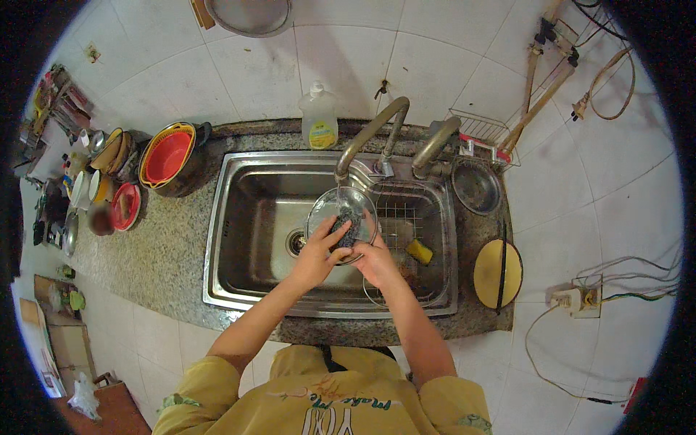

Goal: The person washes a white plate and a glass pot lid in a kitchen sink using a steel wool scrubber and running water. They scrub the items thoroughly, rinse them under the tap, and place the cleaned plate on a nearby counter. The person then picks up a large metal pot and a ladle to wash them in the sink.

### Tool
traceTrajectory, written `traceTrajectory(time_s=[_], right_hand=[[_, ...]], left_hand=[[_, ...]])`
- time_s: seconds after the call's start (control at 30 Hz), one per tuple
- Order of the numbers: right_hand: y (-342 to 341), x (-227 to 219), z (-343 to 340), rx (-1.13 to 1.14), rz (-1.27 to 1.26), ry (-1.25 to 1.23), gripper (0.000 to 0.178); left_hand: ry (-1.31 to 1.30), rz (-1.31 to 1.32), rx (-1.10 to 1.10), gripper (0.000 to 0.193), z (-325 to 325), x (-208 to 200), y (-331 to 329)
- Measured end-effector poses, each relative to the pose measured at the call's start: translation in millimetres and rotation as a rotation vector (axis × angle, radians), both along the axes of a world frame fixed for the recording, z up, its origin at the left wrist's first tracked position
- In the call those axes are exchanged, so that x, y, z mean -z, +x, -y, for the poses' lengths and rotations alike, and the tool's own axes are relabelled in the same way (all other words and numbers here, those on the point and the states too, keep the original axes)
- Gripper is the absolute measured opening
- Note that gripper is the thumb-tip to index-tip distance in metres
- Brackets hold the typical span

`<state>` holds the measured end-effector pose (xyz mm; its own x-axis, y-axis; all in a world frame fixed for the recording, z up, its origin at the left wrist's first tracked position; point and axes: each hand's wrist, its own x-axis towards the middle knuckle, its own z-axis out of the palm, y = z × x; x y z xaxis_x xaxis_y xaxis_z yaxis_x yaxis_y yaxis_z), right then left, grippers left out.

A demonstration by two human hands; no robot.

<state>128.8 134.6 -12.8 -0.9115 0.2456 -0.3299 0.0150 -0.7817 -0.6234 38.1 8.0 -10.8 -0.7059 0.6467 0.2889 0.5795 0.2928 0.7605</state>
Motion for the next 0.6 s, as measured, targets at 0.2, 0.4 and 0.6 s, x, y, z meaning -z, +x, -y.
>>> traceTrajectory(time_s=[0.2, 0.4, 0.6], right_hand=[[4, 9, 1, -0.122, 0.113, -0.023, 0.079], [8, -9, -19, -0.141, -0.047, 0.059, 0.082], [-5, -17, -13, -0.208, 0.055, 0.081, 0.077]], left_hand=[[0.114, 0.067, -0.038, 0.034, -34, 9, -12], [0.138, 0.070, 0.243, 0.035, -3, 15, 6], [-0.056, -0.234, -0.307, 0.038, -15, -2, -22]])
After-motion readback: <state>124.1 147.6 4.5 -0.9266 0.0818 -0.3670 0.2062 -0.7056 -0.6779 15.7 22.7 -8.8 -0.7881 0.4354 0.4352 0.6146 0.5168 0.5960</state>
